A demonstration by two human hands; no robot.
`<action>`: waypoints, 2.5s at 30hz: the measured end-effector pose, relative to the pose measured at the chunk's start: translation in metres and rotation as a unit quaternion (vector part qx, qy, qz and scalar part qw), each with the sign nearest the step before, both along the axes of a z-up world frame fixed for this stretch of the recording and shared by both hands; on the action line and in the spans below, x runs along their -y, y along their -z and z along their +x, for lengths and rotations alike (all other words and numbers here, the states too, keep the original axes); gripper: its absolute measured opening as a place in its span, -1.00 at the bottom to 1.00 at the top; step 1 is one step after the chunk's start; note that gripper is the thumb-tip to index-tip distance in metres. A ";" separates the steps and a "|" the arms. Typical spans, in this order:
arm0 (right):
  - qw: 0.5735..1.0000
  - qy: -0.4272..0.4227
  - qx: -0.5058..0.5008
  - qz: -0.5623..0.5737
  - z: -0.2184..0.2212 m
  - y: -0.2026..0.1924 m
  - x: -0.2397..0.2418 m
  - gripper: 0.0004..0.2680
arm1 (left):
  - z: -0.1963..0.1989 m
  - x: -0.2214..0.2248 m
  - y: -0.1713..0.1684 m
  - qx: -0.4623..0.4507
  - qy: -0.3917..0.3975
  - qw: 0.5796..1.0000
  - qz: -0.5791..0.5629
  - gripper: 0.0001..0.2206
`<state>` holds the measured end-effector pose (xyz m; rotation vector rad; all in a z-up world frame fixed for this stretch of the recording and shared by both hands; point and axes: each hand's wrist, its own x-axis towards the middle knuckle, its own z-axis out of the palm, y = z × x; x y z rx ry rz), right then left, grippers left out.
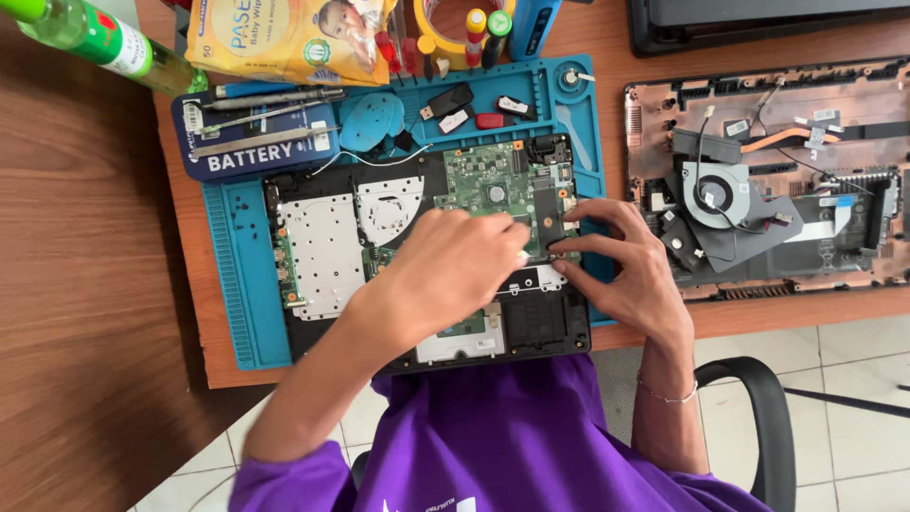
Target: The person disassembles the internal components of a laptop on a workbench using a small screwdriver, removing screws and detaching various modules from the motherboard.
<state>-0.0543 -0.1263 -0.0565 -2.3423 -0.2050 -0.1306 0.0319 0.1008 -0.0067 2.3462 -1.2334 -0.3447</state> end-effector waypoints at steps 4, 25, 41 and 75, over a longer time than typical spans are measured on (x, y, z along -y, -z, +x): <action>1.000 0.000 0.028 -0.009 0.000 -0.002 -0.011 -0.76 | -0.009 -0.026 -0.005 -0.069 -0.062 0.996 -0.016 -0.83; 0.997 -0.011 0.031 0.065 -0.003 0.003 -0.028 -0.79 | -0.033 -0.054 0.018 -0.123 -0.160 0.973 -0.112 -0.80; 0.997 -0.006 0.040 0.071 -0.005 0.005 -0.027 -0.81 | -0.036 -0.052 0.021 -0.166 -0.201 0.956 -0.134 -0.84; 0.997 -0.015 0.071 -0.012 0.021 0.000 -0.046 -0.85 | -0.050 -0.056 0.049 -0.303 -0.417 0.843 -0.155 -0.80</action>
